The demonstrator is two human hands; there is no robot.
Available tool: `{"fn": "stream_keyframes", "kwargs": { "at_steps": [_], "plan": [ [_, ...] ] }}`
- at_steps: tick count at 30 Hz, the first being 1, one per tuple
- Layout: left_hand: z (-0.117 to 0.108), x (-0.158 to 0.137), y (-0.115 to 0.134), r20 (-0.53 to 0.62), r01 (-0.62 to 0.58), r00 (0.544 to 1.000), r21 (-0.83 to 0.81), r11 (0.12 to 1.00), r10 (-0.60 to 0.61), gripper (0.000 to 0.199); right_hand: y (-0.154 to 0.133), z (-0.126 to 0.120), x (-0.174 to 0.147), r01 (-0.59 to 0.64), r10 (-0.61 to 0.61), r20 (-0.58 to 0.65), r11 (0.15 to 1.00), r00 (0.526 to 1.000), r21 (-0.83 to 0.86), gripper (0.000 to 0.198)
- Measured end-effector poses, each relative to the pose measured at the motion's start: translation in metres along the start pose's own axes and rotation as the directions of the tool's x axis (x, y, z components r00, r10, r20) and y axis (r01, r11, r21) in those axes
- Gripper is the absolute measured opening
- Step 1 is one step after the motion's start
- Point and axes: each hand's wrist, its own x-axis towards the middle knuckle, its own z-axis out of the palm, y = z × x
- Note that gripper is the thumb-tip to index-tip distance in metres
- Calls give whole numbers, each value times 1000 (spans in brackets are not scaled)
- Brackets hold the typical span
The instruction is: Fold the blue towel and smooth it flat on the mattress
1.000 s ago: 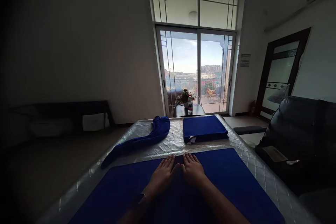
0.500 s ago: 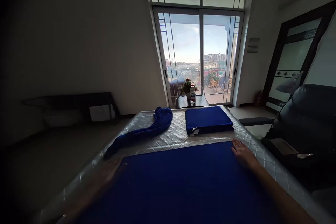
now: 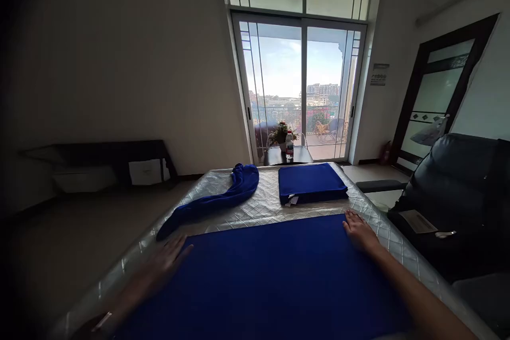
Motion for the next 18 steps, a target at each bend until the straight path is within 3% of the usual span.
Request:
{"fn": "stream_keyframes", "kwargs": {
  "at_steps": [4, 7, 10, 12, 15, 18],
  "plan": [
    [-3, -4, 3, -141, 21, 990, 24, 1000, -17, 61, -21, -20, -15, -72, 70, -107, 997, 992, -20, 59],
    [-3, -11, 29, -239, 10, 971, 23, 1000, -4, 60, -57, -26, -32, -26, 22, -163, 999, 986, -25, 58],
    [2, -18, 87, -215, -202, 956, 9, 979, 200, 50, -118, -21, -51, 156, -147, -173, 987, 974, 39, 57],
    [6, -24, 136, -185, -409, 900, -41, 912, 395, 49, -163, -14, -63, 324, -297, -176, 933, 939, 155, 58],
    [9, -33, 200, -157, -439, 897, -203, 875, 414, 57, -216, -6, -74, 459, -433, -151, 837, 888, 299, 61],
    [6, -42, 230, -60, -401, 913, -308, 863, 403, 72, -236, -1, -79, 495, -489, -115, 792, 865, 357, 63]
  ]
}}
